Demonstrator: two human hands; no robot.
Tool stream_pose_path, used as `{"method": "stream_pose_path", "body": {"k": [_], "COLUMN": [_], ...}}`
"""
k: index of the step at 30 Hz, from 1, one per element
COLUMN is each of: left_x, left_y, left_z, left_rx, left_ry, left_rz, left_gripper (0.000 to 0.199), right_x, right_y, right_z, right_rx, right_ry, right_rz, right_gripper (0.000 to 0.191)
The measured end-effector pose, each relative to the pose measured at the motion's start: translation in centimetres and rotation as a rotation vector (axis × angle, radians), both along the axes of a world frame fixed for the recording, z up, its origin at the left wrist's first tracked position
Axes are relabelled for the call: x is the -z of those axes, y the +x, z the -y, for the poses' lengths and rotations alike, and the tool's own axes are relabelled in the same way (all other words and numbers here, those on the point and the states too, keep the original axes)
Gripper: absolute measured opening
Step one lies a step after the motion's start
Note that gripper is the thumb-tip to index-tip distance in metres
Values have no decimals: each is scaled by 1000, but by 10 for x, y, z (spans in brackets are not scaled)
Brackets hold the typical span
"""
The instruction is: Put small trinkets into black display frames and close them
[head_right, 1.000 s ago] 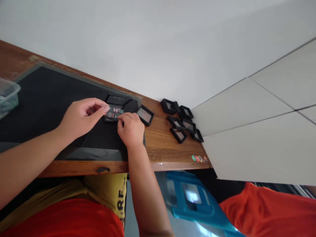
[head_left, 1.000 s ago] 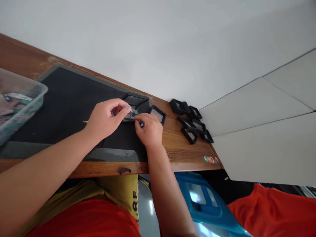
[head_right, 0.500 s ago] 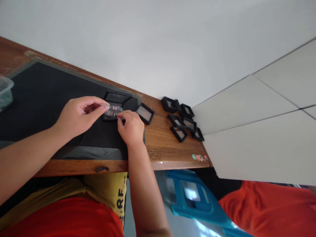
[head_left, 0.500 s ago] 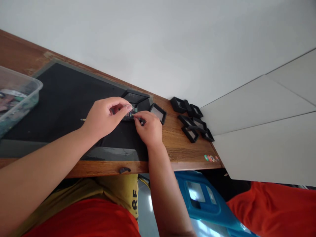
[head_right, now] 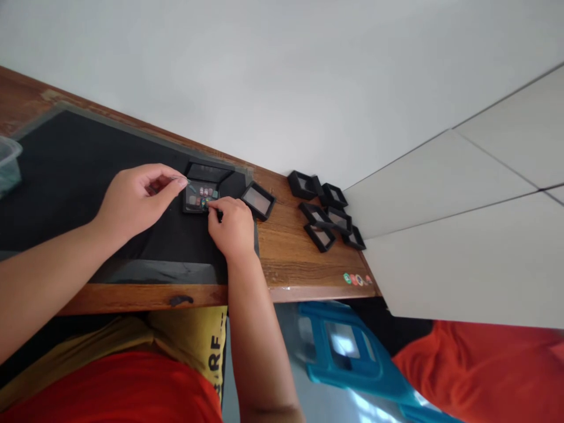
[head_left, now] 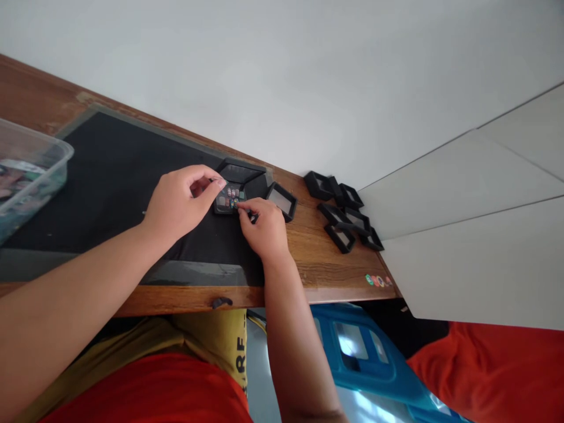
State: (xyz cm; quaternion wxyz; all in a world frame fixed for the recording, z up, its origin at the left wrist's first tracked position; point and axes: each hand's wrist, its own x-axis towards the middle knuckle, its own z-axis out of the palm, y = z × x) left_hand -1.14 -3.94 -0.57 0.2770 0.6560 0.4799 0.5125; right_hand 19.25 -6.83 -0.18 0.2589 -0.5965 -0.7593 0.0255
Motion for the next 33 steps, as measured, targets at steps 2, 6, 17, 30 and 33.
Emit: {"method": "stream_pose_path", "body": {"k": [2,6,17,30,33], "left_x": [0,1,1,2,1], "left_y": [0,1,4,4,3], "left_z": [0,0,4,4,5], "left_rx": [3,85,221,257,202], "left_ry": [-6,-18,-19,-46,-41], "left_rz": [-10,-10,-26,-18,-35], "left_gripper": [23,26,28,30,29], "right_x": [0,-5,-4,-6,-7], "right_y": [0,-4,-19,-16,-7], "right_z": [0,4,8,7,4], "right_rx": [-7,-4,-7,61,145], "right_ry": [46,135,-21,-3,51], "right_rz": [-25,-192,-529,-545,-476], "right_gripper": [20,17,24,19,21]}}
